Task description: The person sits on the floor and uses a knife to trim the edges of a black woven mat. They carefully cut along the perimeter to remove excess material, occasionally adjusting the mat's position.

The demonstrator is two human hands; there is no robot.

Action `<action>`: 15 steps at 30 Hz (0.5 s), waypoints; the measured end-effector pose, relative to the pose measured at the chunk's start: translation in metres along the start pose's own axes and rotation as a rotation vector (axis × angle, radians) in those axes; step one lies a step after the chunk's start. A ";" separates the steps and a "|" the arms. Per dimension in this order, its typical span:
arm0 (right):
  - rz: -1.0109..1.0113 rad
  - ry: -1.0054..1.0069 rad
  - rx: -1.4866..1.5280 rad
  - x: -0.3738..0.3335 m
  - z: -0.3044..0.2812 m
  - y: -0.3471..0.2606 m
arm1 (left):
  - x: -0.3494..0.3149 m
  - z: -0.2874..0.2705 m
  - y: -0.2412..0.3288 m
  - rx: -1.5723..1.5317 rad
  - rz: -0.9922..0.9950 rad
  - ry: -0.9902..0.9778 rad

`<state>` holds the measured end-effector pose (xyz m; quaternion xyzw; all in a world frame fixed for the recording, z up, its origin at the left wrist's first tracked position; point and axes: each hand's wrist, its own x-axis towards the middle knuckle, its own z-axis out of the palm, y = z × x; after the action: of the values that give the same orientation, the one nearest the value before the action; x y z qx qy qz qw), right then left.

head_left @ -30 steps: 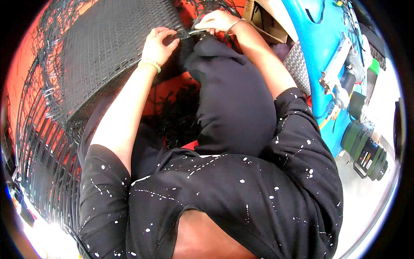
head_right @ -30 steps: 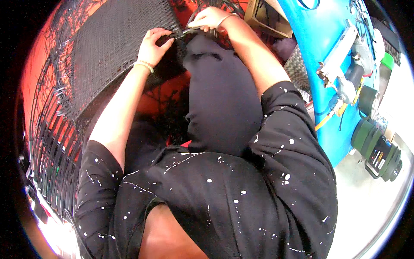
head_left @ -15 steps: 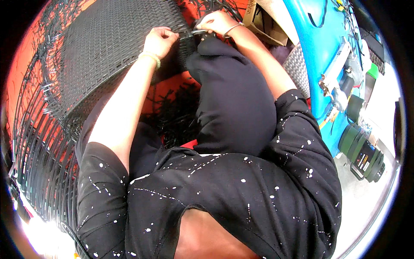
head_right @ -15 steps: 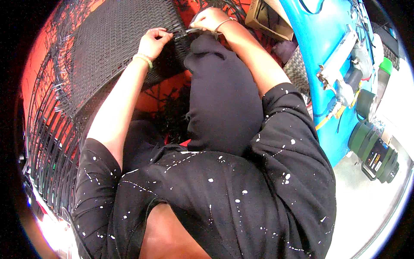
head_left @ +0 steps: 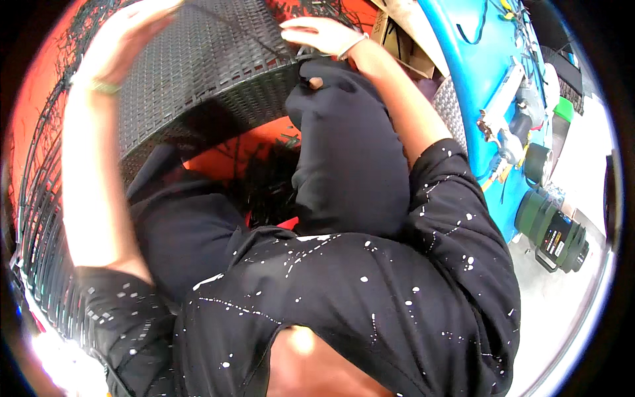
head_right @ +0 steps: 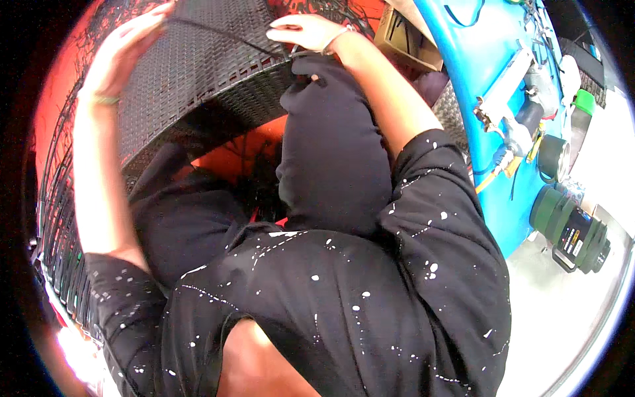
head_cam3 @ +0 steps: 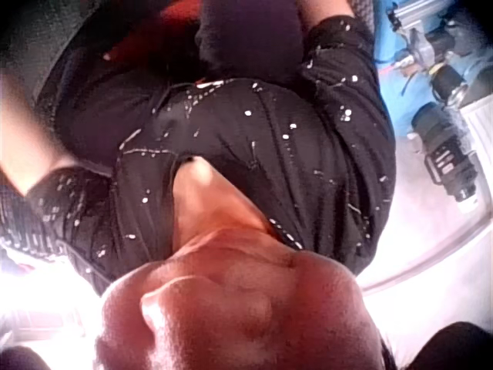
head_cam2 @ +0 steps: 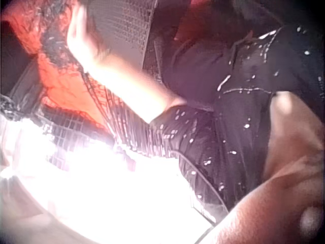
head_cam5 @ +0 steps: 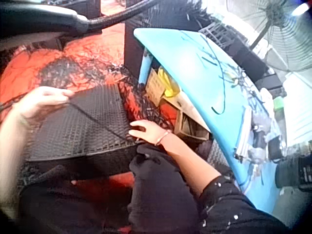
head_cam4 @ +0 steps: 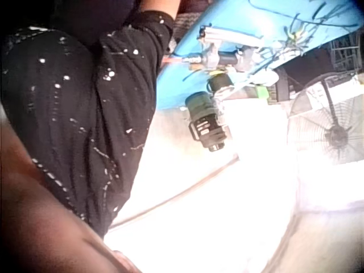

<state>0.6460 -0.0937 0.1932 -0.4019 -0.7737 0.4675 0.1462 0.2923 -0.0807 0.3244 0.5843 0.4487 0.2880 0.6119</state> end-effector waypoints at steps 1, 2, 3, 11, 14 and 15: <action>0.154 0.053 -0.029 -0.012 0.000 -0.003 | -0.018 -0.016 0.017 0.084 -0.030 -0.023; 0.107 0.179 -0.064 -0.030 -0.007 0.015 | -0.031 -0.039 0.016 0.096 -0.074 0.000; 0.053 0.281 -0.062 -0.030 -0.002 0.022 | -0.066 -0.067 0.038 0.114 -0.126 0.096; 0.158 0.519 0.124 -0.058 0.012 0.062 | -0.496 -0.328 -0.005 -0.393 -0.346 0.999; 0.200 0.345 0.307 -0.057 0.016 0.059 | -0.544 -0.324 -0.083 -0.371 -0.658 1.043; 0.206 0.289 0.324 -0.061 0.014 0.061 | -0.514 -0.305 -0.126 -0.319 -0.753 1.267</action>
<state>0.7062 -0.1336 0.1435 -0.5126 -0.6146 0.5355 0.2695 -0.2217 -0.4112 0.3375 0.0183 0.8370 0.4018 0.3711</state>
